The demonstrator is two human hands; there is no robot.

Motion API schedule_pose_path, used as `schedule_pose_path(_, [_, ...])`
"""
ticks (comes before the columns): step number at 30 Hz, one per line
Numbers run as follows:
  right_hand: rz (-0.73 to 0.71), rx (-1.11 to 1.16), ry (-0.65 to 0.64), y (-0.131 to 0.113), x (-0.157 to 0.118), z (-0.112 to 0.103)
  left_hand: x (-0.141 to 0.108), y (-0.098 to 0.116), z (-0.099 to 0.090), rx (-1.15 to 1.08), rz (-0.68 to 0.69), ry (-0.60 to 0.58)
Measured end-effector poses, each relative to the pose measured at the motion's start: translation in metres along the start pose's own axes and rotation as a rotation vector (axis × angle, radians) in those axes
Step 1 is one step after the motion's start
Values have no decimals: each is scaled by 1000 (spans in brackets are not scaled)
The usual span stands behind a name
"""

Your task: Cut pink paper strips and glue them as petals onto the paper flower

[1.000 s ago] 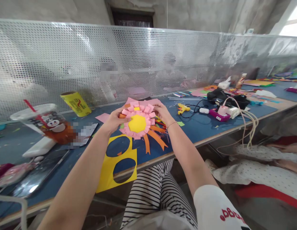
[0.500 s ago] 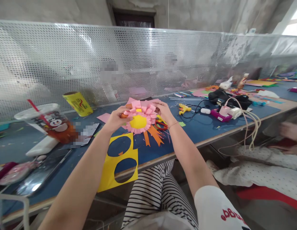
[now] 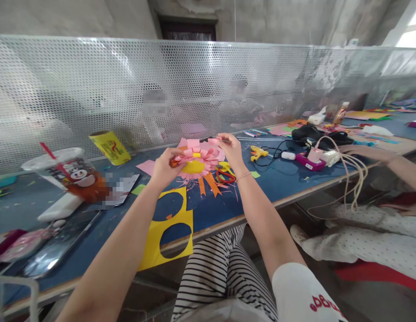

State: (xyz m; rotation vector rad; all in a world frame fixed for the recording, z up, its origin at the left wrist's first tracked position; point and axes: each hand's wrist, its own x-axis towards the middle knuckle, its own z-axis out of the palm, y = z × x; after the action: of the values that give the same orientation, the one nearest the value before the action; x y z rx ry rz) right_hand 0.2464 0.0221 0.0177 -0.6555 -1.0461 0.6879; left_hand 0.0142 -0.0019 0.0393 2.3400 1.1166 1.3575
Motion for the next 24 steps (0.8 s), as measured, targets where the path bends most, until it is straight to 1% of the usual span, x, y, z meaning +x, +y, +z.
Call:
schedule_pose_path(4, [-52,-23,-63,-3,-2,2,1,-1,2,105,100,-13])
schedule_pose_path(7, [-52,-29,-52,-3,-2,2,1,-4,3,151,163,-13])
schedule_pose_path(11, [-13,-52,-20,-2,-2,2,1,-9,4,204,179,-18])
schedule_pose_path(18, [-73,-85,-66,6,-1,1,1,-12,6,285,237,-73])
schedule_pose_path(21, [-95,-108,-69,11,0,-1,0,-10,7,293,256,-68])
schedule_pose_path(24, [-113,-126,-78,16,3,-4,-1,-10,9,241,264,-30])
